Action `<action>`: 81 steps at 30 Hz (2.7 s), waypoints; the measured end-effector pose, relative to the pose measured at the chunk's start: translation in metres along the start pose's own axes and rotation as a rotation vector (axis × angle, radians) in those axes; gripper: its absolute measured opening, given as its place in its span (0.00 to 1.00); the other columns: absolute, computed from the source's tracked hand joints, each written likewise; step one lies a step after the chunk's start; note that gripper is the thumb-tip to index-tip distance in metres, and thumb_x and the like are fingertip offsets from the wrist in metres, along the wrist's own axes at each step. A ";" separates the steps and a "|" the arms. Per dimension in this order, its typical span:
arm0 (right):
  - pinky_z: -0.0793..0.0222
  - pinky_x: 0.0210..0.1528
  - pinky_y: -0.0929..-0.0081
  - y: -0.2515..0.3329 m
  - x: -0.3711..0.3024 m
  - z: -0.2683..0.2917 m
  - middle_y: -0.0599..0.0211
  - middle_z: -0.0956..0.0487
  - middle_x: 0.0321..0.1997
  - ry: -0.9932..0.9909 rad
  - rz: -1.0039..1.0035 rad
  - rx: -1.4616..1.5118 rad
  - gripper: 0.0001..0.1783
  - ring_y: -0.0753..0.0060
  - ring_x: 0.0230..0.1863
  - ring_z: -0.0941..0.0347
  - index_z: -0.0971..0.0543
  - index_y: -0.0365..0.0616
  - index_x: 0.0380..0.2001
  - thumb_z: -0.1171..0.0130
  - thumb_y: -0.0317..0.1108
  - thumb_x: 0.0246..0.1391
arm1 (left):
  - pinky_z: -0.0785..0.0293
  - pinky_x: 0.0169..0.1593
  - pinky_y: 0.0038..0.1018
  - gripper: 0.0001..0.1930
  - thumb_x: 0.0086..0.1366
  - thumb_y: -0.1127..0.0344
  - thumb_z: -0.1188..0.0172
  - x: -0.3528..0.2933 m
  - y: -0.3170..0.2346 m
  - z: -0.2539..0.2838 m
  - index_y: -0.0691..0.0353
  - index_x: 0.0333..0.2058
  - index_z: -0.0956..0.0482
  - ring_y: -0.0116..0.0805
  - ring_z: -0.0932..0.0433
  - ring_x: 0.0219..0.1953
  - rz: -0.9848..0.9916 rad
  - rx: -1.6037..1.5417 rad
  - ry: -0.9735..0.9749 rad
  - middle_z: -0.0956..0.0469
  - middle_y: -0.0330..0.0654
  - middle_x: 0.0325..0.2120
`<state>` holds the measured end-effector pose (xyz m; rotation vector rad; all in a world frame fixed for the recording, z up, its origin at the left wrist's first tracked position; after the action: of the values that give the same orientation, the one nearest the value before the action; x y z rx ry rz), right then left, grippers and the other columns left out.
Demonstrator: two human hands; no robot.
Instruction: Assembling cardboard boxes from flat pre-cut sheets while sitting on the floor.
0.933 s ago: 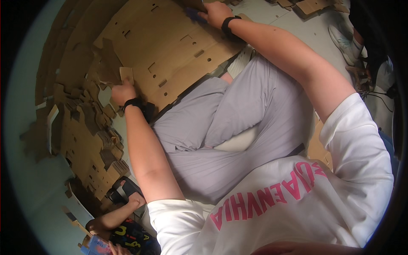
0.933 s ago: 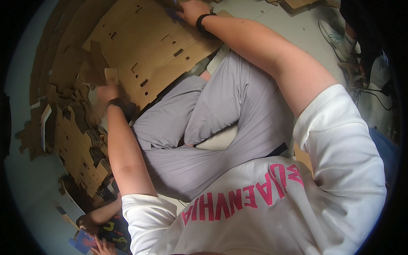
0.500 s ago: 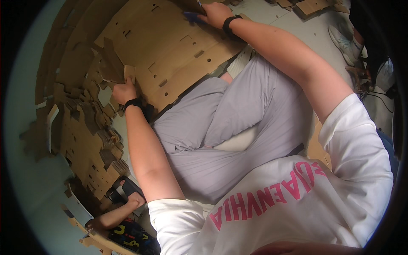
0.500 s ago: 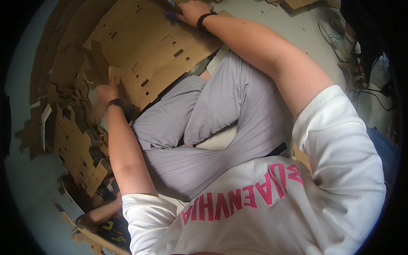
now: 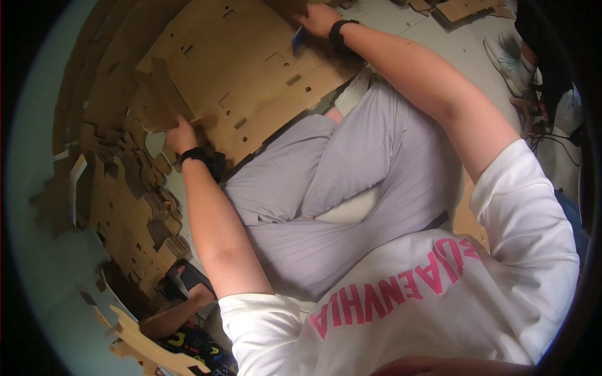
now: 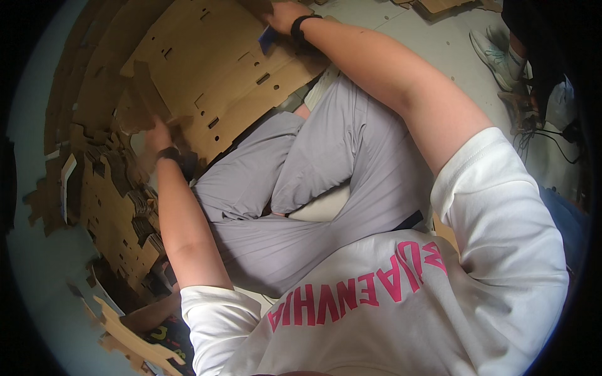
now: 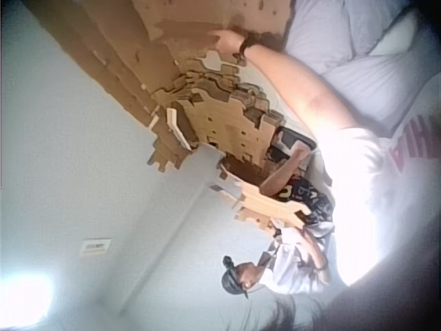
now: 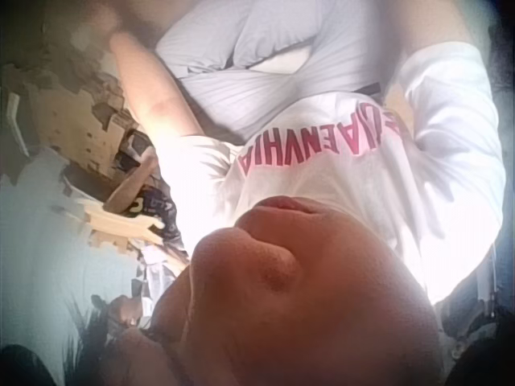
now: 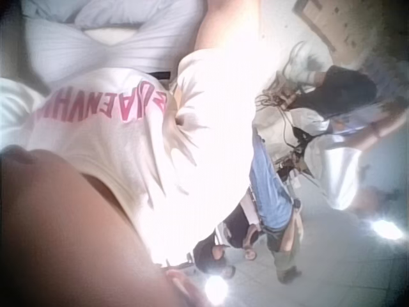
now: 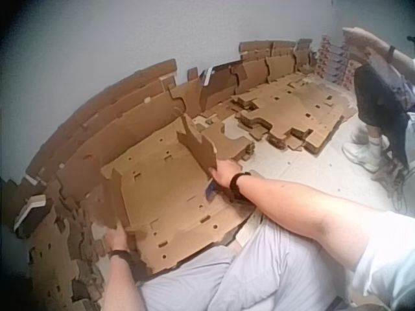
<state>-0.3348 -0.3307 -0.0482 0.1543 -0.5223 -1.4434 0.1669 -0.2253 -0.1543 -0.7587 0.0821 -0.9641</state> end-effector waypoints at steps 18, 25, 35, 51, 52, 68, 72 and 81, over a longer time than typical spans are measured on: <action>0.27 0.34 0.76 0.015 0.020 0.262 0.71 0.20 0.31 -0.019 0.114 0.885 0.24 0.77 0.30 0.24 0.18 0.36 0.42 0.39 0.50 0.62 | 0.20 0.44 0.32 0.18 0.70 0.60 0.37 0.007 -0.124 0.248 0.70 0.48 0.22 0.35 0.18 0.42 0.065 -1.216 0.286 0.19 0.43 0.44; 0.29 0.35 0.78 -0.018 -0.113 0.282 0.73 0.20 0.34 0.198 0.014 0.934 0.21 0.79 0.33 0.25 0.20 0.30 0.46 0.38 0.41 0.63 | 0.17 0.42 0.31 0.20 0.73 0.56 0.43 -0.135 -0.053 0.309 0.68 0.52 0.25 0.38 0.15 0.39 0.352 -1.366 0.540 0.17 0.47 0.43; 0.30 0.48 0.77 -0.143 -0.320 0.104 0.71 0.18 0.44 0.363 -0.471 1.428 0.13 0.78 0.45 0.23 0.19 0.38 0.46 0.37 0.35 0.63 | 0.24 0.53 0.34 0.17 0.73 0.63 0.42 -0.338 0.095 0.196 0.67 0.55 0.27 0.36 0.21 0.50 0.682 -1.305 0.396 0.22 0.43 0.51; 0.25 0.42 0.77 -0.160 -0.324 0.090 0.69 0.18 0.42 0.273 -0.538 1.312 0.17 0.78 0.41 0.21 0.21 0.39 0.49 0.37 0.38 0.63 | 0.26 0.32 0.24 0.11 0.72 0.66 0.42 -0.248 -0.044 0.359 0.71 0.36 0.20 0.26 0.23 0.26 -0.099 -0.090 0.245 0.21 0.41 0.22; 0.25 0.42 0.77 -0.162 -0.324 0.091 0.69 0.18 0.42 0.261 -0.518 1.296 0.17 0.78 0.41 0.21 0.21 0.39 0.49 0.37 0.38 0.63 | 0.25 0.35 0.24 0.10 0.71 0.68 0.41 -0.226 -0.069 0.361 0.71 0.39 0.20 0.26 0.21 0.29 -0.233 -0.098 0.207 0.19 0.42 0.26; 0.29 0.54 0.73 -0.152 -0.330 0.099 0.68 0.23 0.55 0.231 -0.433 1.353 0.29 0.75 0.53 0.25 0.31 0.37 0.62 0.37 0.38 0.63 | 0.28 0.53 0.30 0.18 0.74 0.57 0.45 -0.110 -0.082 0.248 0.68 0.37 0.17 0.32 0.20 0.41 -0.422 -0.221 0.463 0.16 0.44 0.36; 0.27 0.44 0.77 -0.170 -0.330 0.103 0.69 0.19 0.43 0.109 -0.380 1.315 0.20 0.79 0.42 0.23 0.22 0.37 0.51 0.40 0.42 0.65 | 0.34 0.61 0.40 0.18 0.72 0.55 0.43 -0.133 -0.087 0.247 0.64 0.48 0.20 0.39 0.23 0.50 -0.582 -0.068 0.288 0.19 0.46 0.47; 0.42 0.17 0.78 -0.152 -0.395 0.240 0.69 0.27 0.13 0.349 0.006 0.794 0.30 0.77 0.11 0.35 0.26 0.39 0.14 0.46 0.47 0.67 | 0.45 0.65 0.45 0.21 0.68 0.61 0.41 -0.202 -0.117 0.294 0.63 0.57 0.26 0.50 0.31 0.57 -0.740 0.287 0.172 0.25 0.51 0.51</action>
<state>-0.5895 0.0801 0.0032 1.0129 -0.7763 -1.1001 0.0777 0.0503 0.0840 -0.4323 -0.2004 -1.7026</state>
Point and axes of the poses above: each hand's wrist, its own x-axis towards the middle knuckle, its own z-axis out of the back of the hand, y = z × x, the point moved 10 cm from there along x, towards the middle knuckle
